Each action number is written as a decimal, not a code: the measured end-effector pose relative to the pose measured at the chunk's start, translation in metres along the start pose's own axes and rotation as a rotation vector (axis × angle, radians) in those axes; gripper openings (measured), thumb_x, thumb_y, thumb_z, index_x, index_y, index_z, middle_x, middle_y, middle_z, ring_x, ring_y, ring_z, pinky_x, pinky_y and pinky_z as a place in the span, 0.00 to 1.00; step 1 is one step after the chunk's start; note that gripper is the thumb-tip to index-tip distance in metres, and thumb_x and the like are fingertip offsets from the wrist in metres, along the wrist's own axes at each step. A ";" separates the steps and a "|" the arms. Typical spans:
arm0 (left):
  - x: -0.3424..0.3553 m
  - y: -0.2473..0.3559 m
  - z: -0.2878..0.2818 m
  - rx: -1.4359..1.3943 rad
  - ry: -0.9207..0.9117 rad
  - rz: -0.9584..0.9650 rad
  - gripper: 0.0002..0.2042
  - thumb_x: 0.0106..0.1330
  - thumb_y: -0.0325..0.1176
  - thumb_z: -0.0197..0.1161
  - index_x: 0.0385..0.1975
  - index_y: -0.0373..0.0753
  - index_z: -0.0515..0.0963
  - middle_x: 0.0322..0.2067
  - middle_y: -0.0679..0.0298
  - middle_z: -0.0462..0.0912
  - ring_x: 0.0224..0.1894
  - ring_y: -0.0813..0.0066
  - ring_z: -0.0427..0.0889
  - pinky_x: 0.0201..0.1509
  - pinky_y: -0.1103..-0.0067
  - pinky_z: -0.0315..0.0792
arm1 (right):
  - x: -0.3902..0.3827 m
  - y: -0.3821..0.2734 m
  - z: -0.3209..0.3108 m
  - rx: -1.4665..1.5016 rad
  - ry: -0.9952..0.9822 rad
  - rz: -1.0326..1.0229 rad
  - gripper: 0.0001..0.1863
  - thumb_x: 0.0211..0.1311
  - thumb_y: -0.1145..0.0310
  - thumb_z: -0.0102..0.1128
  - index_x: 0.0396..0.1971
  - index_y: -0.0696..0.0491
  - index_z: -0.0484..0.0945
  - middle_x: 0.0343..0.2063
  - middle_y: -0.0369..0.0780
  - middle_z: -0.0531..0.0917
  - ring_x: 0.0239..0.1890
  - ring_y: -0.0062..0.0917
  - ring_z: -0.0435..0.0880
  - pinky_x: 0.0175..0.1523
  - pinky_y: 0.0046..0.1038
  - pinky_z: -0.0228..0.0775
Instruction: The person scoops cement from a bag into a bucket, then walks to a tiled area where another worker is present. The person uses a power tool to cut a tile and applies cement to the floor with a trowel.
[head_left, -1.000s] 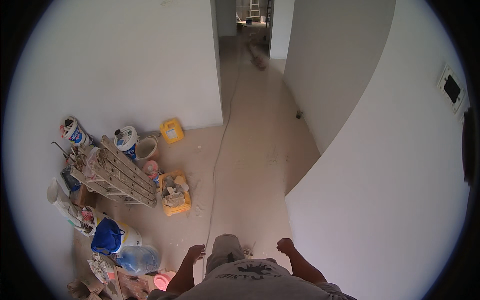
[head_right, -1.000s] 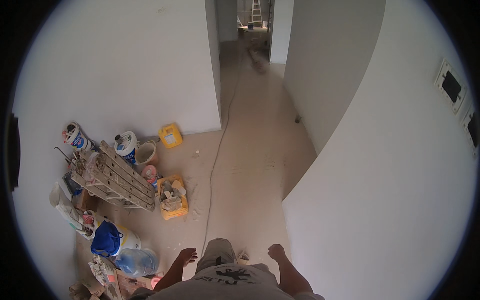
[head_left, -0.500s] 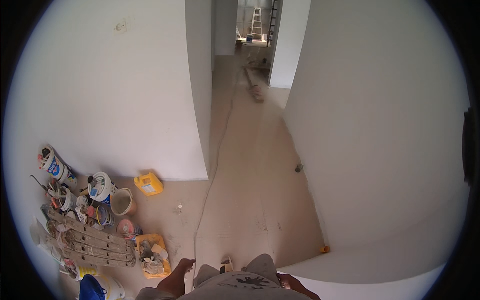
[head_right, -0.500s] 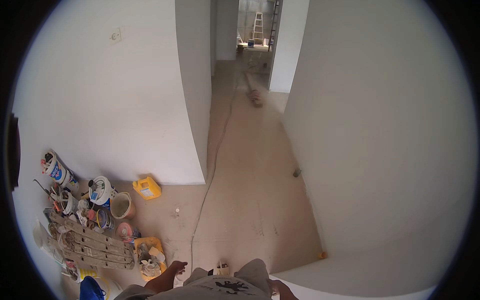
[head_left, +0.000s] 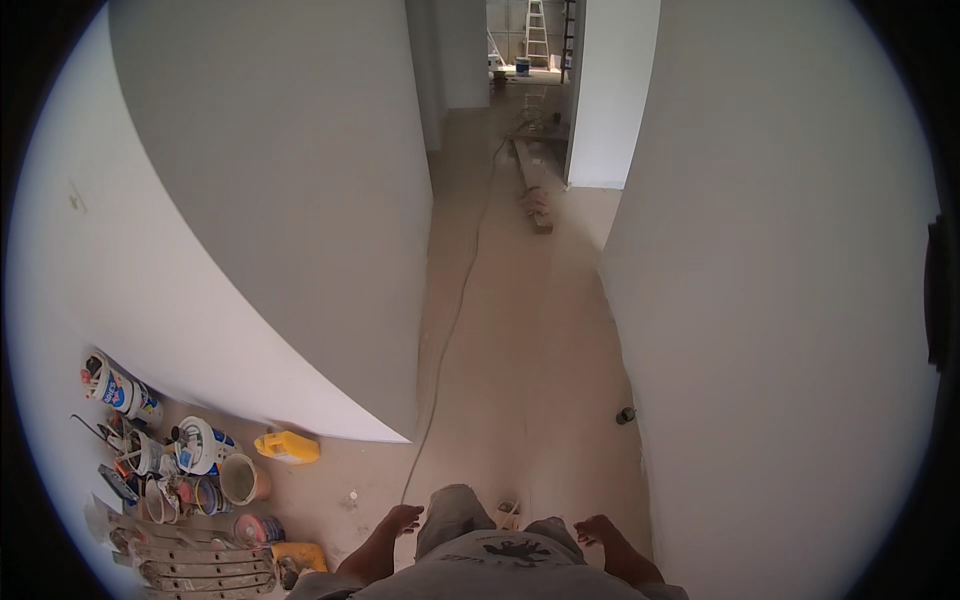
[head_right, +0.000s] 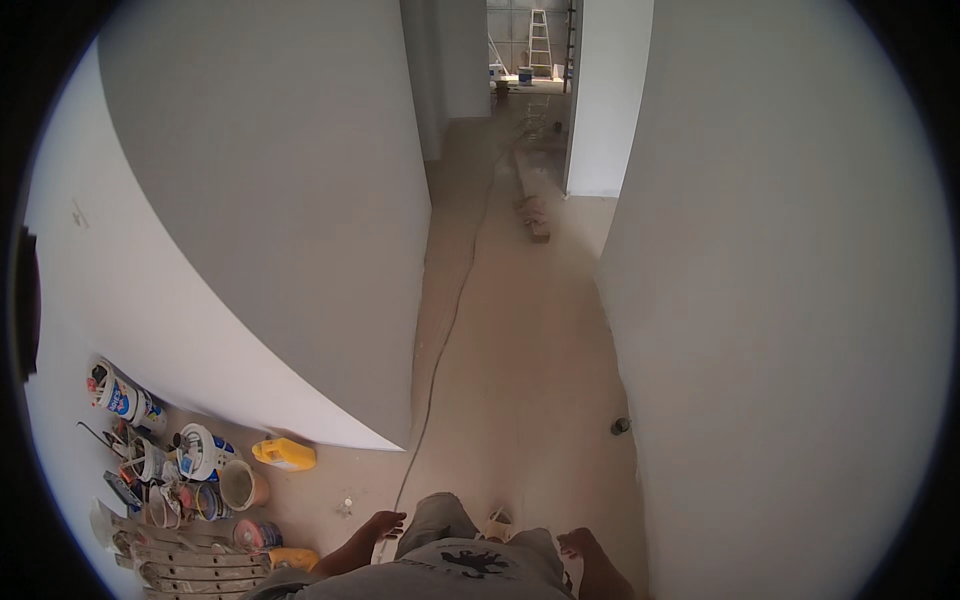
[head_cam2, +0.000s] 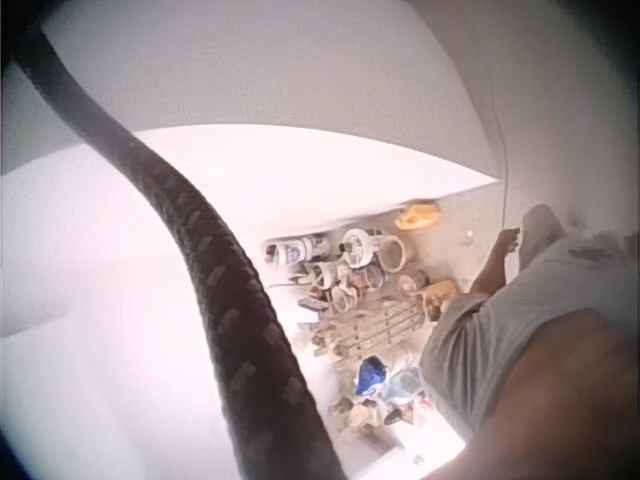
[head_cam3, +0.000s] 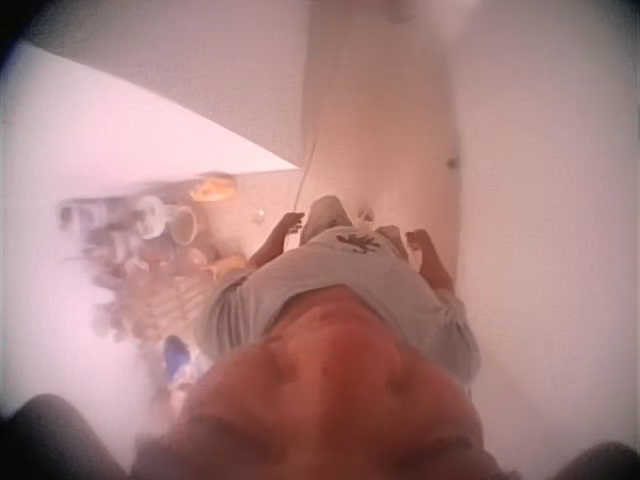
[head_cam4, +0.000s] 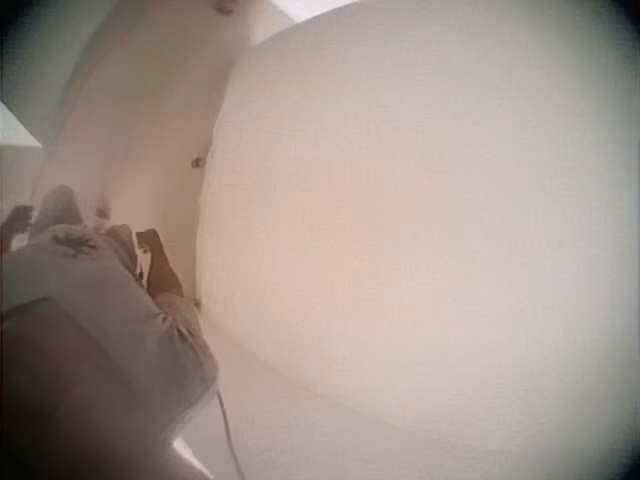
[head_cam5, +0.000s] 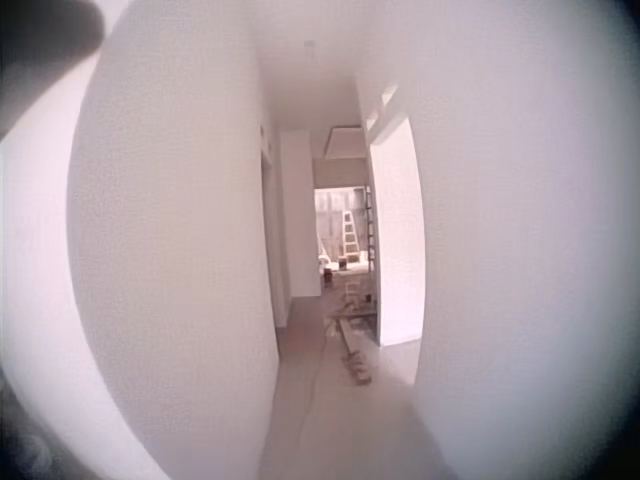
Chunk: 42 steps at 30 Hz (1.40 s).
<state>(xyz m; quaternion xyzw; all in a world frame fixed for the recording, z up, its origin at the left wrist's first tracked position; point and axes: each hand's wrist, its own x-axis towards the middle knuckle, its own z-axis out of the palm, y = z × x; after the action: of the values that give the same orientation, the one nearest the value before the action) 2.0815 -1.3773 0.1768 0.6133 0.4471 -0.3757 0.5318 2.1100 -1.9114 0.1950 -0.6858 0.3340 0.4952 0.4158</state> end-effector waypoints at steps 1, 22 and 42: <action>0.008 -0.006 0.000 -0.018 0.028 -0.043 0.25 0.66 0.47 0.64 0.57 0.36 0.73 0.51 0.56 0.79 0.51 0.59 0.80 0.52 0.62 0.73 | 0.002 -0.047 -0.029 0.060 0.019 -0.052 0.17 0.62 0.65 0.63 0.45 0.62 0.79 0.38 0.47 0.84 0.35 0.36 0.85 0.41 0.41 0.81; 0.222 0.753 0.084 0.067 0.034 0.507 0.21 0.65 0.49 0.63 0.44 0.35 0.76 0.34 0.63 0.79 0.35 0.72 0.77 0.38 0.71 0.73 | 0.216 -0.505 -0.263 0.412 -0.115 -0.169 0.36 0.58 0.45 0.65 0.52 0.66 0.77 0.47 0.50 0.83 0.48 0.39 0.82 0.56 0.49 0.72; 0.435 0.993 0.077 -0.098 0.002 -0.115 0.17 0.67 0.45 0.60 0.40 0.36 0.80 0.29 0.60 0.80 0.29 0.67 0.80 0.31 0.68 0.75 | 0.553 -1.055 -0.598 -0.877 0.000 -0.512 0.14 0.65 0.64 0.47 0.43 0.55 0.74 0.44 0.52 0.79 0.46 0.47 0.80 0.43 0.43 0.76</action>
<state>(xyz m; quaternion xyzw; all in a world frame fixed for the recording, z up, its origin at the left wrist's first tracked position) 3.1625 -1.4229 0.0715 0.5602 0.5001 -0.3826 0.5383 3.4262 -2.0206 0.0169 -0.8558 -0.0841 0.4711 0.1965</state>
